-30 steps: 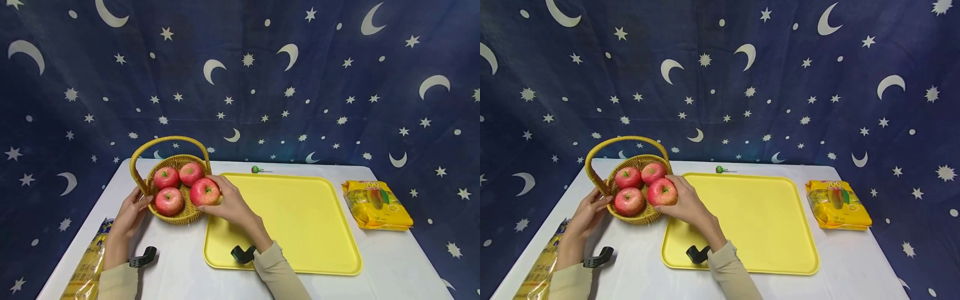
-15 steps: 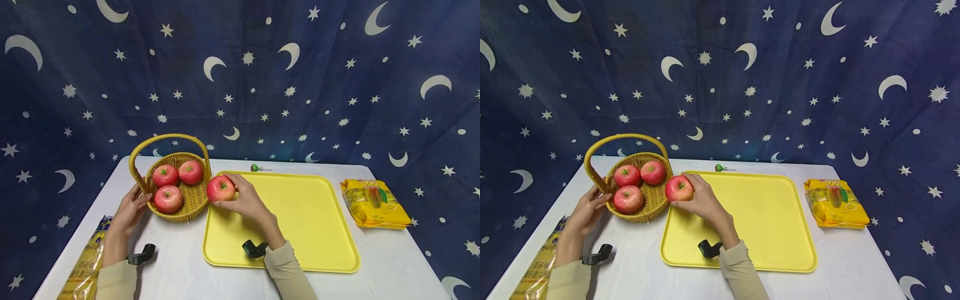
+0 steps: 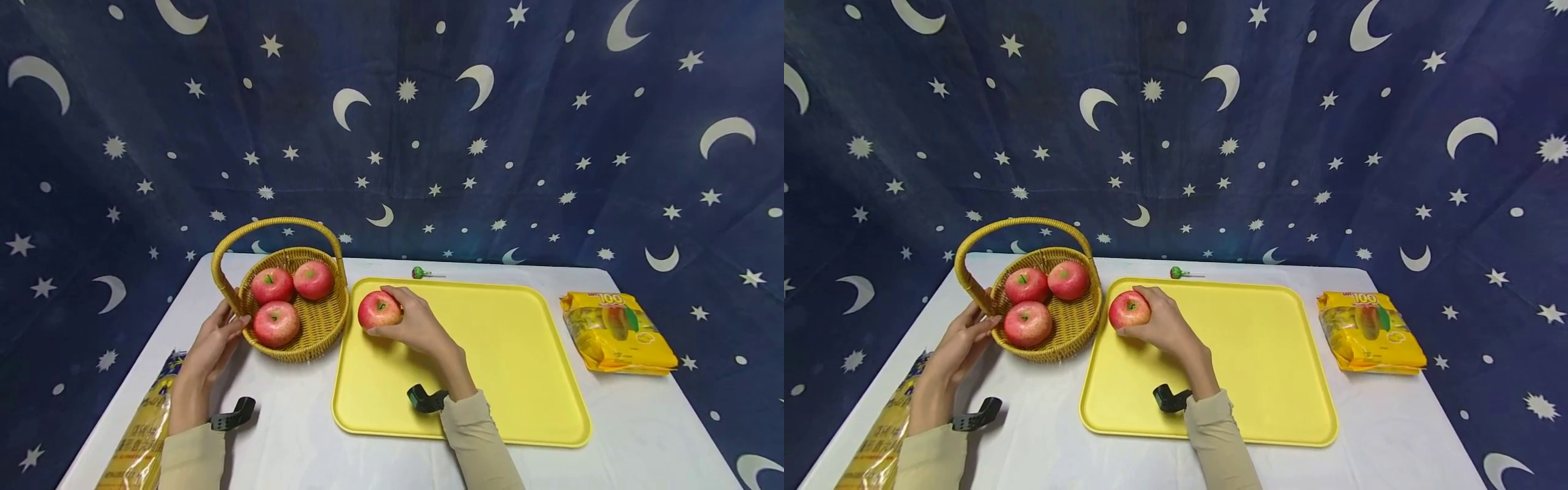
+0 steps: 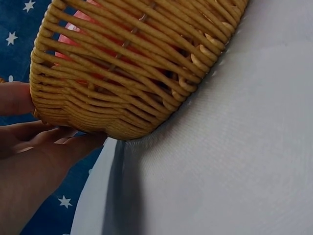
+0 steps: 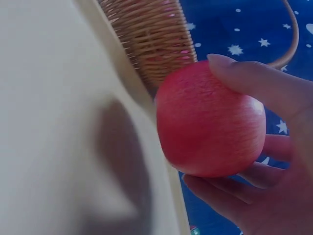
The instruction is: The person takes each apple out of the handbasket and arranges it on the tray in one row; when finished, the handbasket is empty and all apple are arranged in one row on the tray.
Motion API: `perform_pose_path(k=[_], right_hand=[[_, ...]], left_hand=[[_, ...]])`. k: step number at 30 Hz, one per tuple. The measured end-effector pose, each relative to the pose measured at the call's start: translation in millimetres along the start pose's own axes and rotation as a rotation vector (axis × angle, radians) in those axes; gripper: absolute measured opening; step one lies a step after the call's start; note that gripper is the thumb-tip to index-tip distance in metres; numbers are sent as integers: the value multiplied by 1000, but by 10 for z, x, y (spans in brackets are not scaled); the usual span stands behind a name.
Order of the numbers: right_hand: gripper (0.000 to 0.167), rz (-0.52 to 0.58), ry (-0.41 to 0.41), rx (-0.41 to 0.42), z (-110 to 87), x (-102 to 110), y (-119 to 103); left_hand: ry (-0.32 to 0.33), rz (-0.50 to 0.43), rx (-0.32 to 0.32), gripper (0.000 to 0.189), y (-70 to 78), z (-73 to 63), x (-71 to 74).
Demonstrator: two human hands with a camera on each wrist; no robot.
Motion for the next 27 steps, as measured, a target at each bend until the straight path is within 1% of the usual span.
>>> perform_pose_path(k=[4, 14, 19, 27], right_hand=[[85, -11, -22, 2, 7, -21, 52], [84, -23, -70, -41, 22, -72, 182], [87, -26, -95, -56, 15, -77, 214], [90, -25, -133, -86, 8, -87, 240]], left_hand=[[-5, -5, -11, 78, 2, 10, -10], [-8, 3, -26, 78, 11, 7, -9], [-6, 3, -22, 77, 37, 14, -15], [-7, 7, -10, 78, 39, 8, -28]])
Point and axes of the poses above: each hand's wrist, its own z-axis towards the middle knuckle, its own x-axis out of the back of the hand, y = z × x, the point moved 8 cm from there along z, towards the middle knuckle, and after that the axes turned 14 degrees about z, right-handed, at the moved point
